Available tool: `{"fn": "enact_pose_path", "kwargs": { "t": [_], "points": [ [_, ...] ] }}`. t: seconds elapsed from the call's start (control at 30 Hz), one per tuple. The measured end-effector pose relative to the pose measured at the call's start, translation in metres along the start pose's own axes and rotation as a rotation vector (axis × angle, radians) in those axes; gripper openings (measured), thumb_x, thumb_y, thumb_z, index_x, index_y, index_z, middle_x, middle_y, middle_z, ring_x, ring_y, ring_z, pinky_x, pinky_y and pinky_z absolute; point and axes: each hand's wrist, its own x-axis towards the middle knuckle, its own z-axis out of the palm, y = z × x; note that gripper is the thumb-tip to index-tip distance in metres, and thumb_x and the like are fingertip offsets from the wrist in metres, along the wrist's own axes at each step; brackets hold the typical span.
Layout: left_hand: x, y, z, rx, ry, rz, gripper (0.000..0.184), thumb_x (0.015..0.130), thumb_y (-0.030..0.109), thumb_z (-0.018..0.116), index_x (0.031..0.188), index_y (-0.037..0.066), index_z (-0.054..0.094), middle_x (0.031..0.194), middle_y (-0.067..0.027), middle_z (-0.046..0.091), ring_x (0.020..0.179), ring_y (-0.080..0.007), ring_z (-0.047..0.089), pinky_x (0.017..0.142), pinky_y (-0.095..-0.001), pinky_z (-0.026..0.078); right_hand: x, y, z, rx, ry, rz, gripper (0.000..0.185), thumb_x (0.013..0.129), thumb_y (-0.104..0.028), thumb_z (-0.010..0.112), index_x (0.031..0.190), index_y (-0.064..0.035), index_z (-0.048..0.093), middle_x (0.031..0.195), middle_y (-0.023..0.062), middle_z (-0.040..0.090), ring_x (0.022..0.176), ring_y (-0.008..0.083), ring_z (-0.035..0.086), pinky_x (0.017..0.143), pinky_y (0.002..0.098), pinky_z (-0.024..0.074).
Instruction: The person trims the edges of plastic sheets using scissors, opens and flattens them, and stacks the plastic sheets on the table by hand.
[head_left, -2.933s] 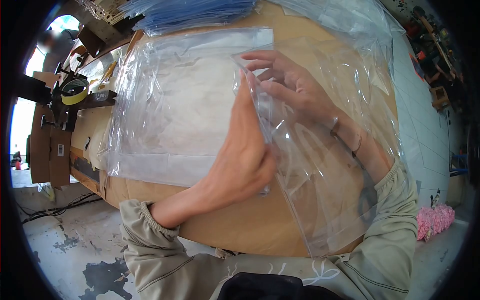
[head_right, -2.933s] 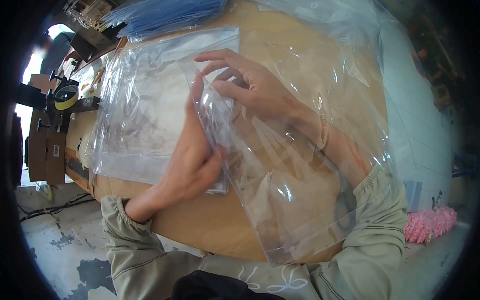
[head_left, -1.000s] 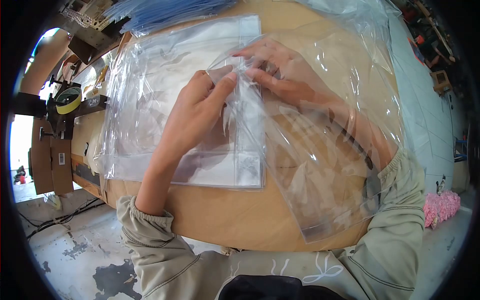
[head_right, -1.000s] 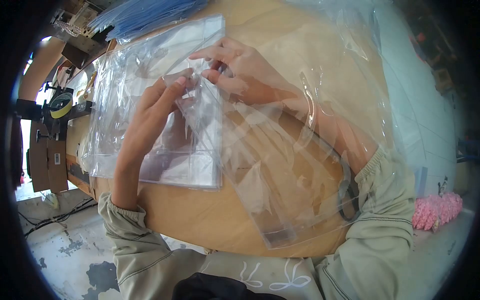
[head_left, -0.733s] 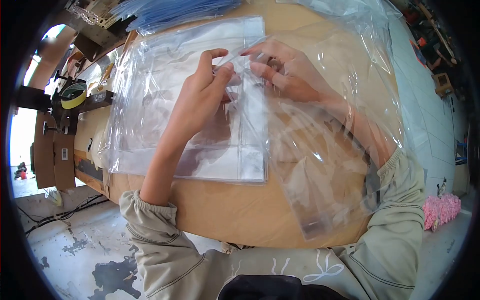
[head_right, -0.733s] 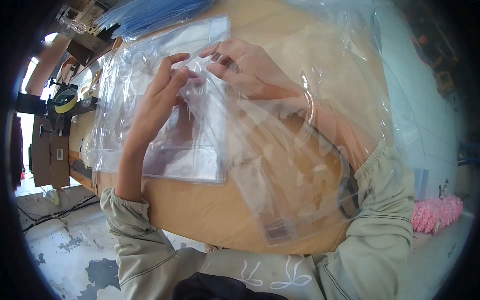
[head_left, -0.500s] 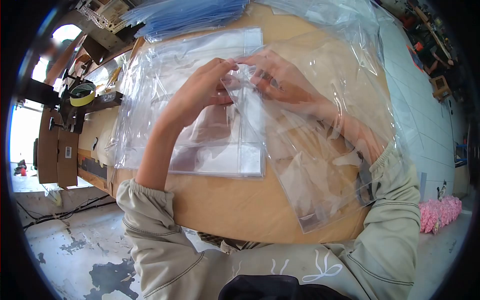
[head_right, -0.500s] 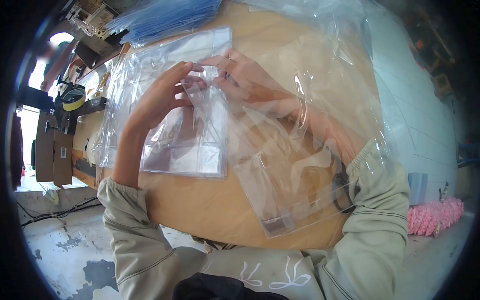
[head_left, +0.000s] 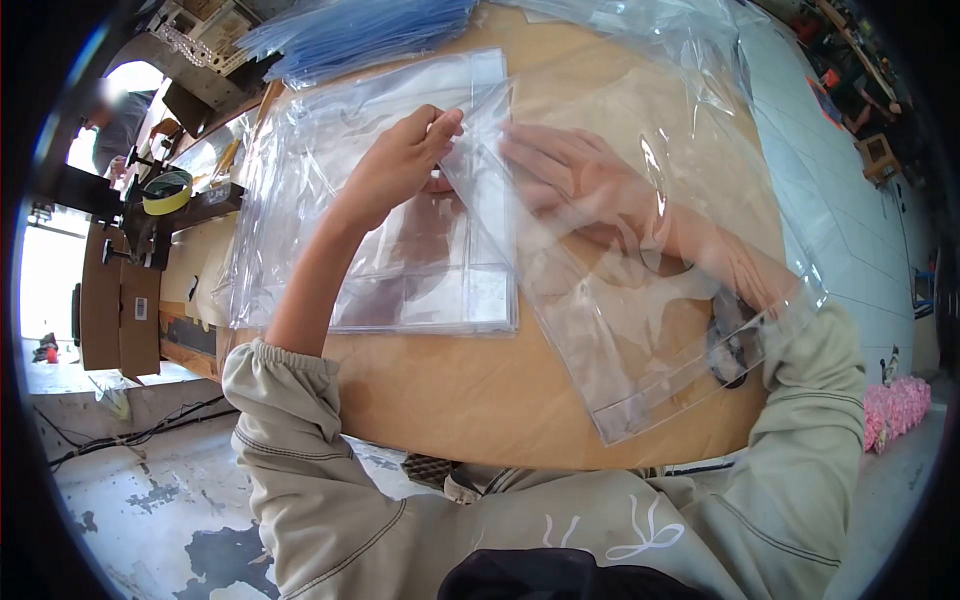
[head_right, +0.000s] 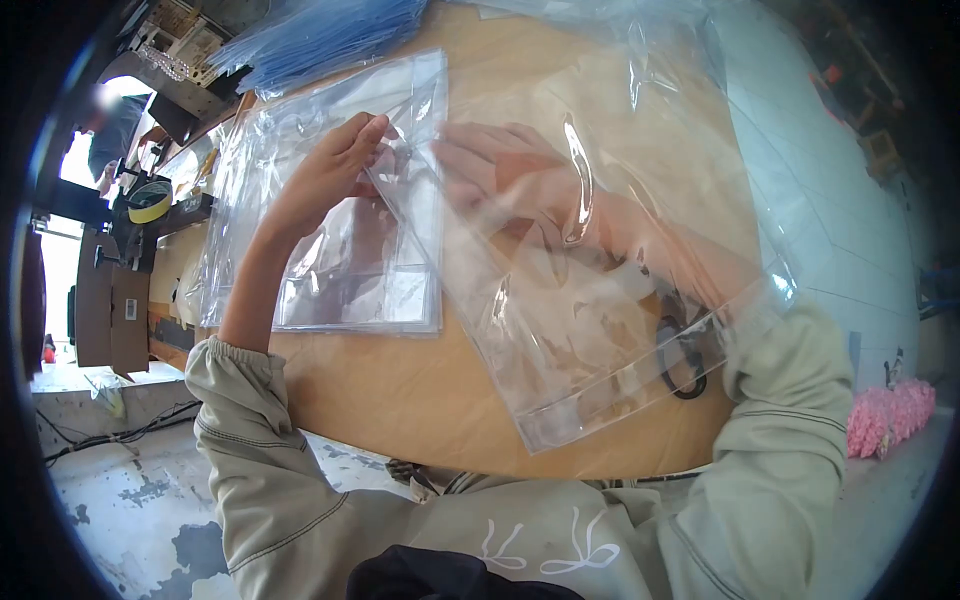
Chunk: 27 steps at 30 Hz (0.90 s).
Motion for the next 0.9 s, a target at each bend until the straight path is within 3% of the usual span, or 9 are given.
{"fn": "enact_pose_path", "kwargs": {
  "t": [0.13,0.23,0.27,0.37,0.47,0.53,0.6,0.8,0.9],
  "points": [
    [0.004,-0.004,0.0,0.025,0.008,0.052,0.05,0.095,0.043,0.048,0.112,-0.004,0.053,0.105,-0.0185,0.058,0.094,-0.0204,0.06,0.068,-0.0311,0.054,-0.065,-0.037,-0.041,-0.219,-0.311,0.137,0.053,0.091,-0.024,0.049,0.137,-0.0004,0.036,0.142,0.0179,0.035,0.134,0.0295,0.029,0.106,0.0437,0.0292],
    [0.004,-0.005,-0.009,0.052,-0.097,0.007,0.046,0.095,0.043,0.049,0.117,0.003,0.052,0.103,-0.0096,0.055,0.097,-0.0164,0.054,0.074,-0.0317,0.052,-0.09,-0.09,-0.093,-0.08,-0.553,0.383,0.063,0.089,-0.028,0.052,0.138,0.0058,0.03,0.144,0.0205,0.032,0.136,0.0297,0.026,0.11,0.0426,0.0247],
    [0.005,-0.006,-0.011,0.046,-0.109,0.006,0.046,0.094,0.043,0.05,0.117,0.003,0.052,0.103,-0.0097,0.055,0.097,-0.0162,0.054,0.074,-0.0312,0.052,-0.101,-0.107,-0.11,-0.102,-0.704,0.357,0.066,0.084,-0.028,0.06,0.136,0.0043,0.035,0.142,0.0211,0.033,0.131,0.033,0.033,0.105,0.0421,0.0309],
    [0.004,-0.008,-0.012,0.01,-0.115,0.026,0.047,0.092,0.041,0.055,0.116,0.0,0.052,0.099,-0.011,0.057,0.087,-0.0157,0.058,0.069,-0.029,0.051,-0.087,-0.136,-0.167,0.164,-1.058,0.33,0.055,0.087,-0.033,0.056,0.124,0.007,0.049,0.133,0.0253,0.043,0.127,0.0365,0.038,0.102,0.0399,0.0358],
    [0.005,-0.011,-0.006,-0.044,-0.065,0.082,0.048,0.091,0.037,0.059,0.113,-0.005,0.052,0.089,-0.0132,0.061,0.069,-0.0157,0.065,0.062,-0.0267,0.049,-0.058,-0.133,-0.179,0.607,-0.973,0.2,0.051,0.087,-0.037,0.056,0.117,0.0047,0.056,0.129,0.0243,0.048,0.125,0.0369,0.041,0.098,0.0411,0.039],
    [0.007,-0.014,-0.009,-0.015,-0.073,0.088,0.046,0.091,0.035,0.059,0.112,-0.005,0.053,0.089,-0.0131,0.062,0.068,-0.0153,0.064,0.062,-0.0273,0.05,-0.043,-0.131,-0.138,0.343,-0.47,0.157,0.055,0.085,-0.039,0.058,0.121,0.0026,0.053,0.133,0.0204,0.046,0.128,0.0342,0.039,0.1,0.041,0.0367],
    [0.005,-0.01,-0.012,0.016,-0.126,0.062,0.04,0.092,0.033,0.057,0.113,-0.001,0.053,0.091,-0.009,0.059,0.079,-0.0135,0.061,0.066,-0.0266,0.05,-0.041,-0.119,-0.083,-0.033,-0.269,0.159,0.065,0.086,-0.045,0.054,0.131,0.0021,0.044,0.141,0.0188,0.038,0.133,0.0335,0.033,0.105,0.0451,0.0307],
    [0.007,-0.016,-0.008,0.045,-0.085,0.076,0.034,0.091,0.023,0.059,0.116,0.0,0.052,0.091,-0.0071,0.059,0.082,-0.0119,0.06,0.066,-0.0255,0.051,-0.061,-0.123,-0.033,-0.009,-0.345,0.325,0.073,0.089,-0.052,0.043,0.14,0.0004,0.032,0.149,0.0183,0.024,0.139,0.031,0.022,0.11,0.0541,0.0139],
    [0.007,-0.02,-0.003,-0.021,-0.028,0.113,0.033,0.092,0.023,0.058,0.113,-0.001,0.053,0.09,-0.0092,0.061,0.078,-0.013,0.061,0.065,-0.0268,0.053,-0.06,-0.124,-0.034,0.01,-0.362,0.342,0.074,0.088,-0.052,0.045,0.14,-0.0001,0.033,0.149,0.0175,0.025,0.139,0.0301,0.023,0.11,0.0541,0.0131]
  ]
}}
